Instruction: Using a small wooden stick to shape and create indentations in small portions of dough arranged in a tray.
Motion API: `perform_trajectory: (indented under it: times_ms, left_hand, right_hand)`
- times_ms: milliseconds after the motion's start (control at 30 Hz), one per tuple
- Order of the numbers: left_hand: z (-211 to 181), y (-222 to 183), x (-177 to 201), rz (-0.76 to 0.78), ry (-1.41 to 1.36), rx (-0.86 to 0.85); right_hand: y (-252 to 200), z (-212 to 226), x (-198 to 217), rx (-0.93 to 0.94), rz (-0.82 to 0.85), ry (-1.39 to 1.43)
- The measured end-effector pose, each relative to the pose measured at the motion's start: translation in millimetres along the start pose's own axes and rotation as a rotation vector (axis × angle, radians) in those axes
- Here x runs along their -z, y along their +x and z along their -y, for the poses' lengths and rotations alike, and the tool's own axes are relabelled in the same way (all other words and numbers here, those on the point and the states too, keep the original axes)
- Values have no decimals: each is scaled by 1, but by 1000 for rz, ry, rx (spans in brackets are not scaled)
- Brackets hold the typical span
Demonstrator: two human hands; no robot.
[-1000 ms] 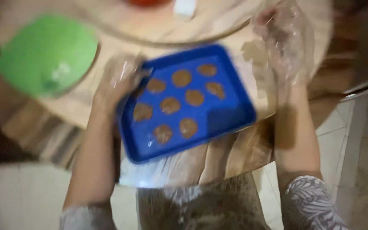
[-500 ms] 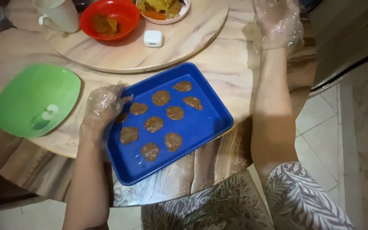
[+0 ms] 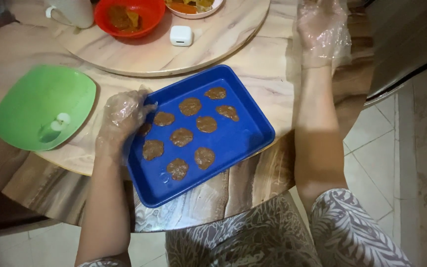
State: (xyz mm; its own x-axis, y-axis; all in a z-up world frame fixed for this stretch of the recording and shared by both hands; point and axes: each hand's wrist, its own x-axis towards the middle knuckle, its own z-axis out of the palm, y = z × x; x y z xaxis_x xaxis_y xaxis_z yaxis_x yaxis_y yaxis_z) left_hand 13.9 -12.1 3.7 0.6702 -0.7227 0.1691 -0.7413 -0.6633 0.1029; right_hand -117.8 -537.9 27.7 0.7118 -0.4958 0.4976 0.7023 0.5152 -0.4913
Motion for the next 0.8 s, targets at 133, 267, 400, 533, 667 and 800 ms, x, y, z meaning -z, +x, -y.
perform_trajectory:
  times_ms: [133,267,400,533,667,800]
  left_hand:
    - [14,-4,-14,-163,216,-164]
    - [20,4,-24,-148,280,-169]
    - [8,1,-8,-63,81,-99]
    - [8,0,-8,-85,73,-105]
    - [6,-3,-6,-77,58,-116]
    - [12,-2,-8,-153,40,-168]
  right_hand:
    - [-19,0,-11,44,-121,-68]
    - [-22,-7,-16,-45,-315,159]
    - [-32,-27,-26,-190,-518,341]
    - [-82,-44,-158,-352,-297,-331]
    - [-103,-44,-202,-463,320,-823]
    - [-112,-67,-225,-723,929,-1277]
